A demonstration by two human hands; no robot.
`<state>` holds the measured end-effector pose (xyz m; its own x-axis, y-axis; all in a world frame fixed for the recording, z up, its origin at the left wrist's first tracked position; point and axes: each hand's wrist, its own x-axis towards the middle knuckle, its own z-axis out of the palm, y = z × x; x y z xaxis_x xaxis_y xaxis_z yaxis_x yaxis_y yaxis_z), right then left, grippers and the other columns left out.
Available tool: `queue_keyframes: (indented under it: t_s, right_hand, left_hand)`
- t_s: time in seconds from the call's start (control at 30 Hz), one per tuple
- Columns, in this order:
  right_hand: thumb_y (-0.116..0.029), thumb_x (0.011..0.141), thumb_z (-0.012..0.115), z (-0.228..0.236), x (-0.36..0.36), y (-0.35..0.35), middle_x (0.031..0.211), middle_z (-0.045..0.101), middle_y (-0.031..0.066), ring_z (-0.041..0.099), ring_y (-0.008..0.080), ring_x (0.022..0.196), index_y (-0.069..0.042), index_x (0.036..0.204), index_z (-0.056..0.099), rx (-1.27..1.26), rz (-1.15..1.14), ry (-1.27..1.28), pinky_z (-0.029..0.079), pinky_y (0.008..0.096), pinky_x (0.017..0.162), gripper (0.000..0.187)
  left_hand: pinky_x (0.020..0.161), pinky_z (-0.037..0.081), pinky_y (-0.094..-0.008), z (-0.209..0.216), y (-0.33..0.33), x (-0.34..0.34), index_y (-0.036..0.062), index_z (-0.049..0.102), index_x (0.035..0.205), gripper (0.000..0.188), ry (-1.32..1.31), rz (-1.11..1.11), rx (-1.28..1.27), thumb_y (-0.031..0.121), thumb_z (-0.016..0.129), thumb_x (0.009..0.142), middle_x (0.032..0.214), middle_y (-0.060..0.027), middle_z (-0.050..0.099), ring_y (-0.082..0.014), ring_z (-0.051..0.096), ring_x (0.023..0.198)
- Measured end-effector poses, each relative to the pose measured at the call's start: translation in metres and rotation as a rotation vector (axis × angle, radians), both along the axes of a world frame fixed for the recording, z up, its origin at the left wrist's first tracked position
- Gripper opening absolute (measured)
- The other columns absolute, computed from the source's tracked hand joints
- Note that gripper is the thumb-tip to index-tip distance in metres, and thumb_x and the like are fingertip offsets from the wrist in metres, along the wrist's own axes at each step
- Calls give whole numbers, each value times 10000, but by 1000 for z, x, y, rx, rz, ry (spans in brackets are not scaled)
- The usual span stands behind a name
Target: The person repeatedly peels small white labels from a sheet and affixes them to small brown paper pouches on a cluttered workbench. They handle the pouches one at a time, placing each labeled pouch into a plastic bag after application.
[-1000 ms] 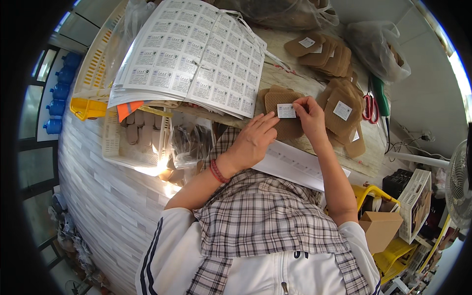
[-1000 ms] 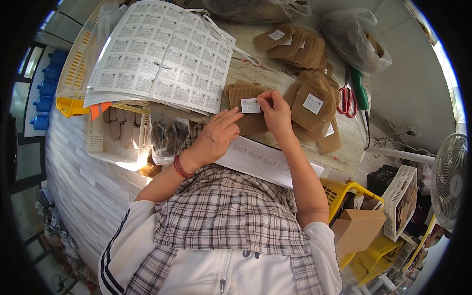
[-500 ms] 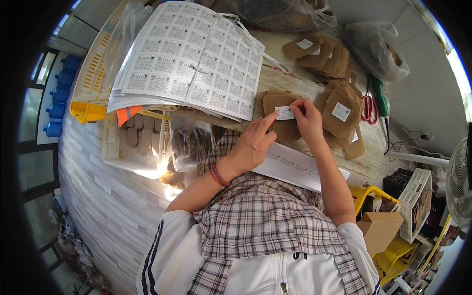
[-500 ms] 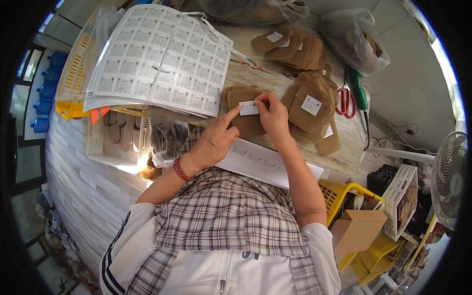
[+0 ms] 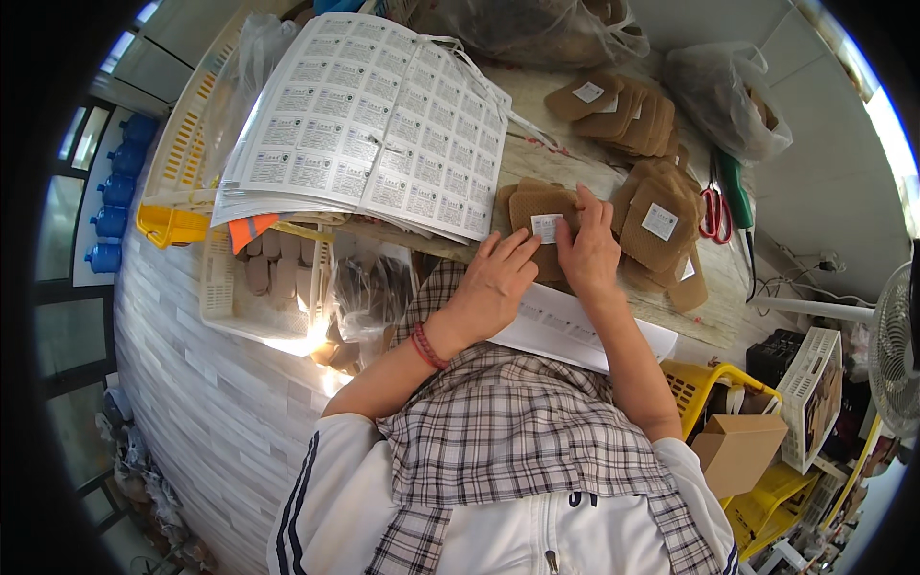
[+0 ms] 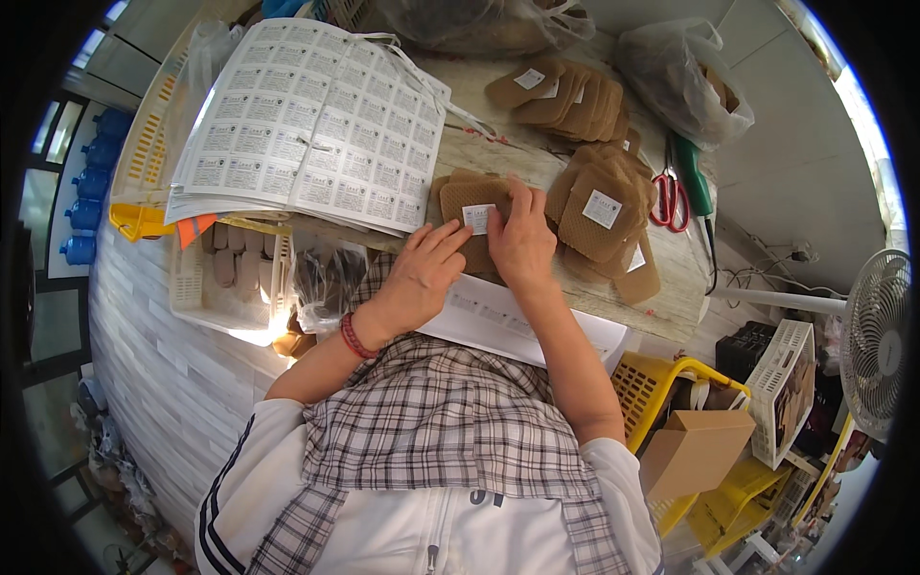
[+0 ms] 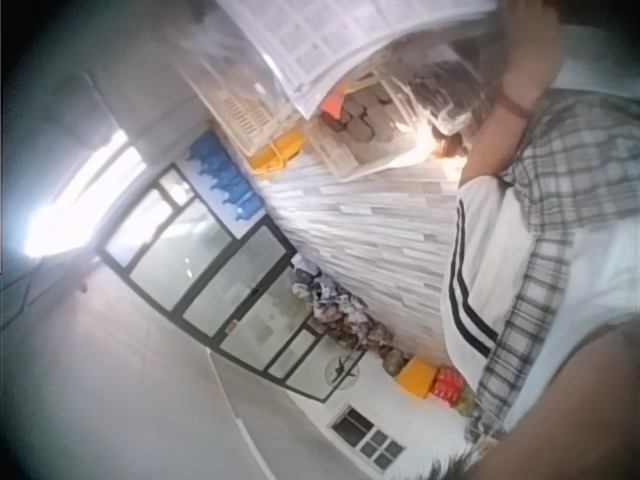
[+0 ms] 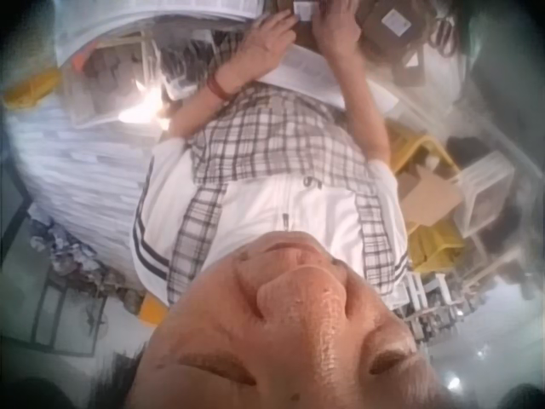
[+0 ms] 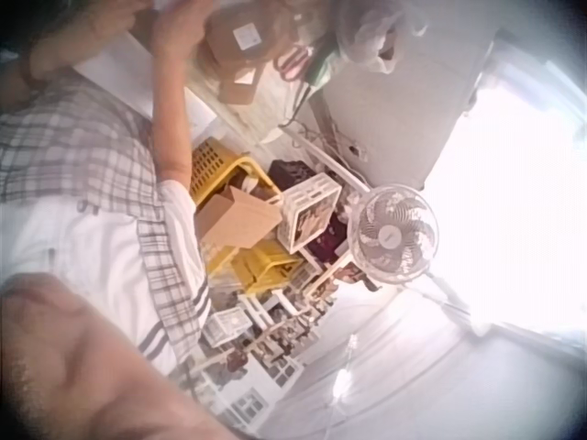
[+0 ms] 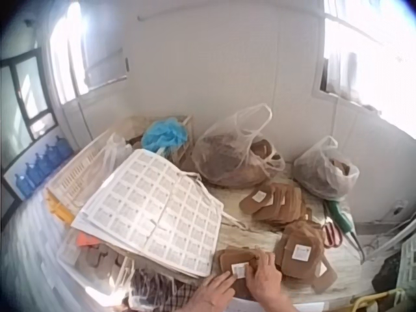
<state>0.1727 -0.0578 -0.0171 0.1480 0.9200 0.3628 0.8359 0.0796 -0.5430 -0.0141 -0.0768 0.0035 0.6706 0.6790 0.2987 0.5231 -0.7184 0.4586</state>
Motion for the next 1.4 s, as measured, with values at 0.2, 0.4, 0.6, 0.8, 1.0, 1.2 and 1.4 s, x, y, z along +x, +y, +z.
queue_keyframes:
  t_s: [0.2,0.4,0.6,0.8,1.0,1.2,1.4]
  right_hand:
    - [-123,910,645,-3,5,2,1083,597,71,667,302,878,-136,1126,653,42,-27,-38,558,408,658,216]
    - [-98,842,708,-7,8,9,954,626,44,651,278,850,-116,992,678,217,-25,-77,531,400,666,154]
    - [-86,878,661,-10,13,7,853,645,93,655,315,794,-82,966,594,239,16,20,513,441,654,111]
    - [-150,960,590,15,23,-3,804,679,154,676,369,726,-92,1052,541,116,-89,202,515,478,653,118]
    - [-112,937,614,60,88,-5,1022,688,159,684,355,895,-95,1255,543,256,-381,-47,523,459,737,326]
    - [-56,807,730,49,21,-61,1019,679,92,656,301,897,-97,1127,670,392,171,-10,533,401,779,329]
    - [-105,773,773,4,-34,-88,833,660,37,642,275,759,-127,952,728,49,315,192,517,374,659,186]
  left_hand:
    - [1073,364,-510,-3,1,1,-9,593,861,75,-41,16,-14,55,565,835,1430,-236,476,-378,440,1322]
    - [1043,380,-479,-5,10,2,0,598,802,77,-3,-5,-46,62,644,808,1470,-225,446,-366,429,1311]
    - [1110,332,-499,-3,3,0,5,602,823,59,-26,-15,-26,50,641,821,1495,-228,421,-388,347,1406]
    - [1147,294,-514,-14,1,-2,9,604,840,48,-77,-12,-59,39,638,825,1487,-234,427,-406,338,1421]
    - [1066,373,-468,-6,-1,-10,16,617,821,61,-126,-25,-47,48,668,810,1303,-193,558,-373,468,1280]
    - [668,489,-355,-2,-15,-29,22,679,941,122,-263,66,-354,55,702,826,788,-104,619,-263,630,737]
    - [719,508,-282,-9,-19,-38,3,702,1013,173,-430,125,-772,41,692,844,924,-58,695,-126,646,830]
